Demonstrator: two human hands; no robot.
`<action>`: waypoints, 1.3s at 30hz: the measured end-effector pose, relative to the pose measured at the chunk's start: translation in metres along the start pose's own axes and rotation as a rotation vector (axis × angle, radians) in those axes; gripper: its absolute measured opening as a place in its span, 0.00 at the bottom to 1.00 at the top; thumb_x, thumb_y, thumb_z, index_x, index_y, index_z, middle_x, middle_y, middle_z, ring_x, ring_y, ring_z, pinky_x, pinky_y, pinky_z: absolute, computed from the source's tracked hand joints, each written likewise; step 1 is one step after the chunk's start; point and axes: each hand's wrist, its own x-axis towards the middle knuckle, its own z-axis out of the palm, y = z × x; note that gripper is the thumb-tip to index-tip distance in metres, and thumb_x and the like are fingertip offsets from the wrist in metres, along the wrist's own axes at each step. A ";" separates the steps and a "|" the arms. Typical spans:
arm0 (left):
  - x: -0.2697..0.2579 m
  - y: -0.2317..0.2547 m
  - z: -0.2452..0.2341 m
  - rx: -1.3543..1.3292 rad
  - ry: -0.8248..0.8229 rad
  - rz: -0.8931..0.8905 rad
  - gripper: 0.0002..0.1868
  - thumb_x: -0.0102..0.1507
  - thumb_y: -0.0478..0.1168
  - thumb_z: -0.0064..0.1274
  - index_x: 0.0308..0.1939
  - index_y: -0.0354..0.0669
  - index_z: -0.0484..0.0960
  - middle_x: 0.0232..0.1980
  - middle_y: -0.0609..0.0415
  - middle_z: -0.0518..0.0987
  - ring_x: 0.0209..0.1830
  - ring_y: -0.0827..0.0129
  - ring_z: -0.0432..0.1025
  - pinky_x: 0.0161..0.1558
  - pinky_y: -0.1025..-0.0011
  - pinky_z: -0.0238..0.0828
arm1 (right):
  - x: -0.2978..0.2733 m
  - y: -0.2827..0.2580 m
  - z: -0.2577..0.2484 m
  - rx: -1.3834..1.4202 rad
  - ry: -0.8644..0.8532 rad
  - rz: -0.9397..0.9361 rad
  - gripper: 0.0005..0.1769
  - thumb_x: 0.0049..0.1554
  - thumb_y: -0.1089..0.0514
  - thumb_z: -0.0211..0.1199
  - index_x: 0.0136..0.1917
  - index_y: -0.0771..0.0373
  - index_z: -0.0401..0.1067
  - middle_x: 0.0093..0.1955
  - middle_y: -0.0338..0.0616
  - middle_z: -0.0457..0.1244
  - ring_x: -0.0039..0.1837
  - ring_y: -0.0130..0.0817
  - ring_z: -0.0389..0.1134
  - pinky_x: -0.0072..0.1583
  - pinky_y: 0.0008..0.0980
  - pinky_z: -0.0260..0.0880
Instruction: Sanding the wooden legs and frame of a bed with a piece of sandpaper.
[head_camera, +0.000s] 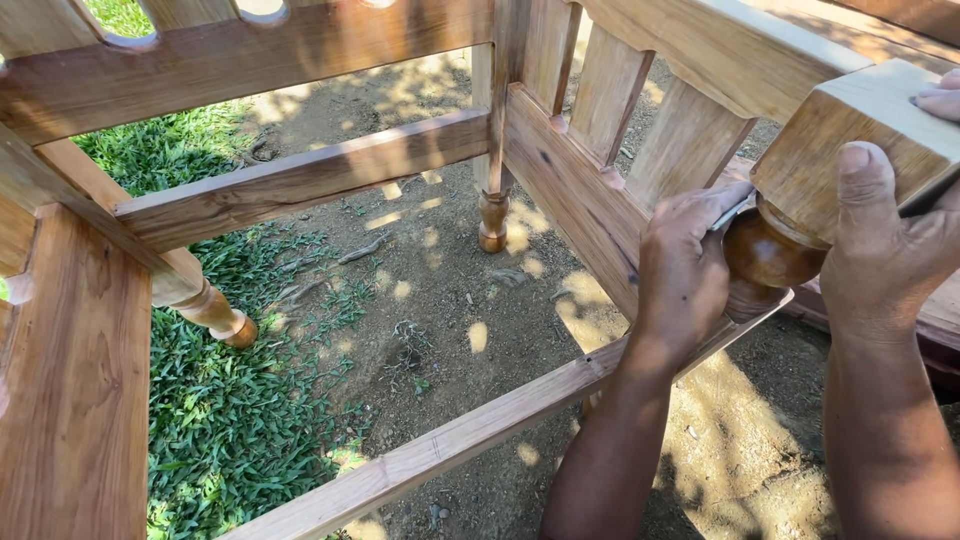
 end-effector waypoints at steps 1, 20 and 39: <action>0.003 -0.004 0.004 0.063 0.001 0.012 0.20 0.67 0.23 0.48 0.60 0.42 0.82 0.62 0.46 0.82 0.67 0.57 0.74 0.73 0.60 0.70 | 0.000 0.000 0.001 -0.022 -0.016 -0.003 0.19 0.78 0.55 0.58 0.74 0.68 0.60 0.68 0.51 0.61 0.68 0.36 0.67 0.70 0.36 0.69; -0.026 0.023 0.006 0.645 0.150 0.356 0.16 0.67 0.35 0.54 0.57 0.27 0.80 0.61 0.36 0.79 0.66 0.49 0.73 0.67 0.47 0.64 | -0.014 0.020 -0.002 -0.046 -0.039 0.002 0.18 0.82 0.53 0.55 0.73 0.72 0.63 0.64 0.60 0.66 0.65 0.42 0.74 0.68 0.36 0.76; -0.050 0.043 -0.054 0.479 -0.050 0.361 0.19 0.66 0.26 0.44 0.59 0.33 0.81 0.59 0.40 0.82 0.62 0.53 0.76 0.73 0.48 0.65 | 0.000 -0.028 -0.017 -0.200 -0.033 -0.119 0.21 0.75 0.54 0.59 0.74 0.66 0.59 0.70 0.51 0.56 0.73 0.37 0.59 0.76 0.37 0.62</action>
